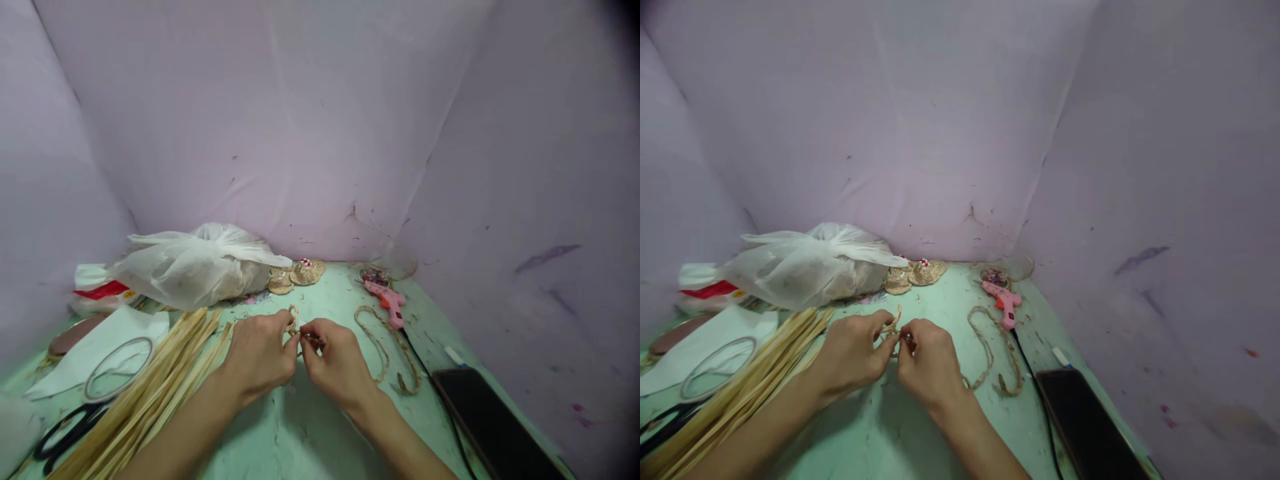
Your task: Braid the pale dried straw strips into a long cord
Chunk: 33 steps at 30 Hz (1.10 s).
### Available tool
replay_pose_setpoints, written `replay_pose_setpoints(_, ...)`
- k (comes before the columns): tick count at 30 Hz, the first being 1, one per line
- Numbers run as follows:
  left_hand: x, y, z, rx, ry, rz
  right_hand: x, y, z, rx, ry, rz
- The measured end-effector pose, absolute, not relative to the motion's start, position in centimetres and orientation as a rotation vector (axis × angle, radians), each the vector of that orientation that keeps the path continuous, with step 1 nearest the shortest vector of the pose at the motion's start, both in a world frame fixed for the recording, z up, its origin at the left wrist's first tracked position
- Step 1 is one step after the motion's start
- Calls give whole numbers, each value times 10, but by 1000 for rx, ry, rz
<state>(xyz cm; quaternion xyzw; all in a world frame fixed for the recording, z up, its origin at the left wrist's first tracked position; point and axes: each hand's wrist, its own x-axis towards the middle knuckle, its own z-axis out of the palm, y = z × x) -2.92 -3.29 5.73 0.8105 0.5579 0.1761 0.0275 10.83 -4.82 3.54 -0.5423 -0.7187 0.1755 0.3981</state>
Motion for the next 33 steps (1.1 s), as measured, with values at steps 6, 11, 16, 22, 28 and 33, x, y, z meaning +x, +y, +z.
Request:
replay_pose_setpoints(6, -30, -34, 59, 2524, 1747, 465, 107, -51, 32, -1228, -1916, 292)
replay_pose_setpoints(11, -31, -31, 57, 2369, 1691, 588, 109, -50, 33, -1050, -1969, 280)
replay_pose_setpoints(16, -30, -25, 58, 1937, 1563, 697, 111, -51, 36, -993, -1945, 277)
replay_pose_setpoints(22, -29, -21, 54, 1694, 1496, 809, 110, -52, 29, -915, -1908, 114)
replay_pose_setpoints(28, -34, -19, 53, 1992, 1619, 905, 107, -53, 25, -980, -1824, 276)
replay_pose_setpoints(33, -39, -19, 54, 2290, 1574, 743, 108, -48, 36, -1250, -1648, 836)
